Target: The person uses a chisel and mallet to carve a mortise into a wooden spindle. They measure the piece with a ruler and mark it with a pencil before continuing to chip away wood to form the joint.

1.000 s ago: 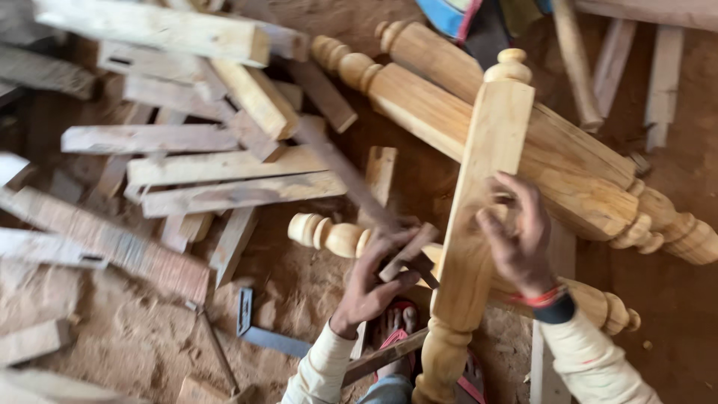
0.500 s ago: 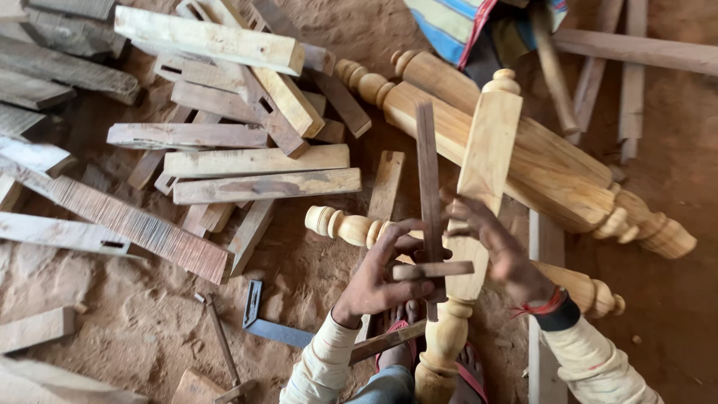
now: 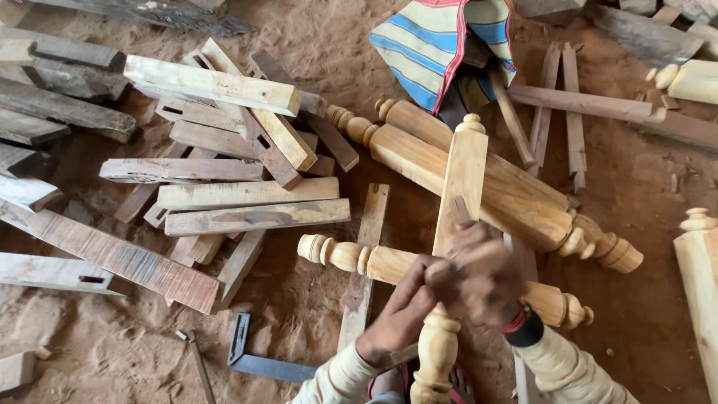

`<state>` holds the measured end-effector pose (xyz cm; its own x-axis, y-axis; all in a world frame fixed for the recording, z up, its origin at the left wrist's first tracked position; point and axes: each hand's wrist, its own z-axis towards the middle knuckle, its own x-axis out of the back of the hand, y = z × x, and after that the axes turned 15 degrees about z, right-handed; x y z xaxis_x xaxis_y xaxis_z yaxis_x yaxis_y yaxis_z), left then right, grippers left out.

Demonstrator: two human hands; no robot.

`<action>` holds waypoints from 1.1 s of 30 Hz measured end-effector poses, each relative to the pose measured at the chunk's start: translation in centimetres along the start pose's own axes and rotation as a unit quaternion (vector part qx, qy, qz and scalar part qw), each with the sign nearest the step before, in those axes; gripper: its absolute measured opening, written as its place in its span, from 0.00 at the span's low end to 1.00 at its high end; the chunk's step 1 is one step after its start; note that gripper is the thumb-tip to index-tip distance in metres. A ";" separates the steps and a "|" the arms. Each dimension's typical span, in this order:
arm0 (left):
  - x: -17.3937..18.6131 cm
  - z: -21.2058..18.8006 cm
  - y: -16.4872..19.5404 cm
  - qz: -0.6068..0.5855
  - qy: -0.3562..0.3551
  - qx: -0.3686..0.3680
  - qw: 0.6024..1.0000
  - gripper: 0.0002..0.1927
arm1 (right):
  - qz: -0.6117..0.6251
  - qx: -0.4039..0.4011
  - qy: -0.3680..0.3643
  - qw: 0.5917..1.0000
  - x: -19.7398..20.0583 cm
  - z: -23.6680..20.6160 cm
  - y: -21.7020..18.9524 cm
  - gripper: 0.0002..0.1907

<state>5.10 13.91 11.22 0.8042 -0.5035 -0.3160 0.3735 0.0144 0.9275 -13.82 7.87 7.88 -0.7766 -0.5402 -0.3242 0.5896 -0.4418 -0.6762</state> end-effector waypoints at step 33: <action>11.8 -15.0 -2.2 0.431 0.128 0.334 0.828 0.23 | -0.455 0.150 0.200 0.854 12.4 -7.8 6.3 0.22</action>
<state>20.68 20.85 2.45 0.7427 -0.3534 0.5688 -0.6611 -0.2515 0.7069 -21.49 3.96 -5.58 -0.9221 0.3869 0.0056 -0.3160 -0.7446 -0.5879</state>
